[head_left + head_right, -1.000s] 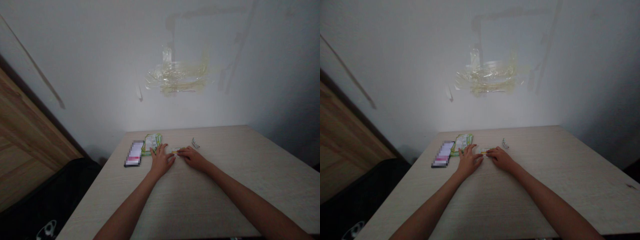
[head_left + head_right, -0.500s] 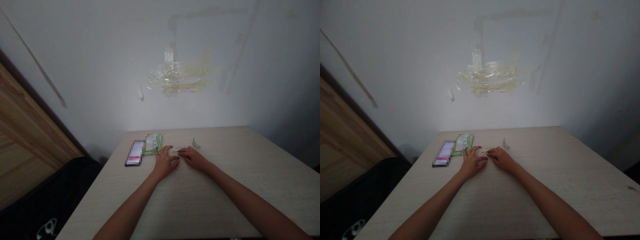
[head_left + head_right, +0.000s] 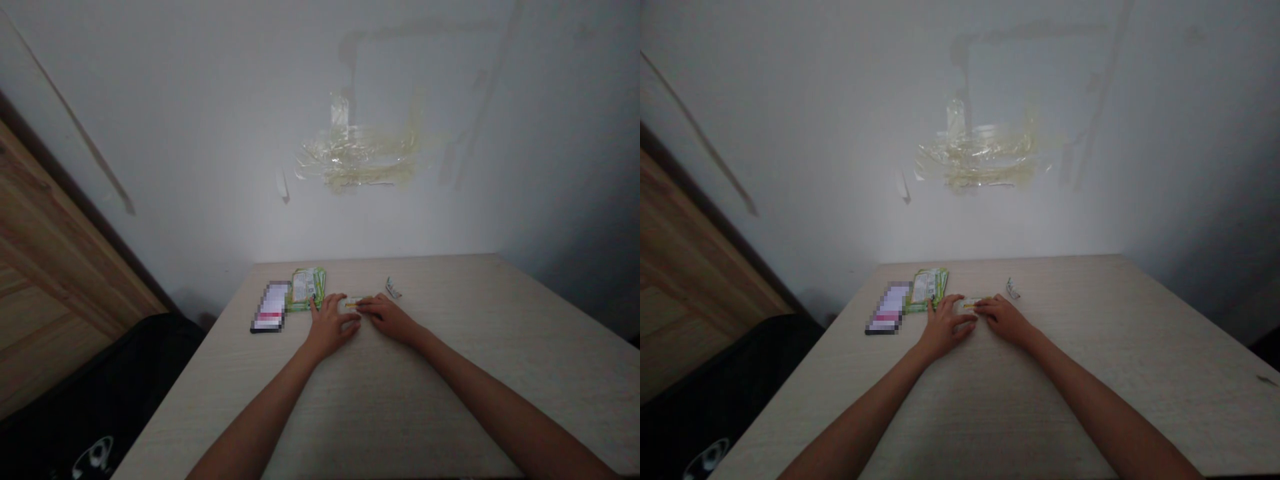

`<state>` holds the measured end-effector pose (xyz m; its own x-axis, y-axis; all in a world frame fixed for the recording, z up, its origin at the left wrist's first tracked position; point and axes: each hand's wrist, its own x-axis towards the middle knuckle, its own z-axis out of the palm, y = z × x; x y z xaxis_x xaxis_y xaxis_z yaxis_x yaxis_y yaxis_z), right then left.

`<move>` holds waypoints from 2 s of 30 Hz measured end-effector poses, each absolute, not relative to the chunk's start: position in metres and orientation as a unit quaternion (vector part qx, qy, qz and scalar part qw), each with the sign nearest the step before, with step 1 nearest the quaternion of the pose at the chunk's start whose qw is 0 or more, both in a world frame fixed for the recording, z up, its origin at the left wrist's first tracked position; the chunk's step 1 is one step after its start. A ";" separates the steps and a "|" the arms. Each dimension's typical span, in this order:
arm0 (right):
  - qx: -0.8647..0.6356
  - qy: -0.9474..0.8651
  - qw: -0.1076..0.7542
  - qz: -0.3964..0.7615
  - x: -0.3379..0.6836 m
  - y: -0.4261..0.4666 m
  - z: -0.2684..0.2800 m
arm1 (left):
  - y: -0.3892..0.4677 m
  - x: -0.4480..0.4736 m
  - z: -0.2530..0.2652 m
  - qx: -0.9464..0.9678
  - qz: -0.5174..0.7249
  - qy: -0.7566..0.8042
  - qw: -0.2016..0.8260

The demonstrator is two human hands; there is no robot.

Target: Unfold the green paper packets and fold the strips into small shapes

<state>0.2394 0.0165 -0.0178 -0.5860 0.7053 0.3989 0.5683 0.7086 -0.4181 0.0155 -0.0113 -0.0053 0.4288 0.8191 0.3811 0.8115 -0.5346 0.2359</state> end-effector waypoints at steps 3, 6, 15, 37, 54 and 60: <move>-0.362 -0.878 0.283 0.135 0.240 0.018 -0.018 | -0.010 0.013 -0.006 0.840 0.217 0.497 0.013; -0.360 -0.877 0.286 0.141 0.241 0.017 -0.019 | -0.009 0.010 -0.007 0.843 0.202 0.499 0.014; -0.363 -0.880 0.276 0.133 0.239 0.015 -0.018 | -0.006 0.009 -0.001 0.807 0.200 0.550 -0.075; -0.367 -0.881 0.269 0.131 0.239 0.012 -0.018 | -0.004 0.002 -0.004 0.799 0.186 0.560 -0.113; -0.349 -0.878 0.299 0.137 0.241 0.013 -0.023 | -0.007 0.008 -0.014 0.848 0.198 0.490 -0.023; -0.362 -0.870 0.318 0.109 0.243 0.015 -0.029 | -0.007 0.009 -0.013 0.845 0.193 0.498 -0.016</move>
<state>0.2425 0.0154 -0.0291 -0.5368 0.6982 0.4737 0.5598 0.7148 -0.4192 0.0088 -0.0066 -0.0126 0.4299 0.8350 0.3434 0.8476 -0.5043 0.1650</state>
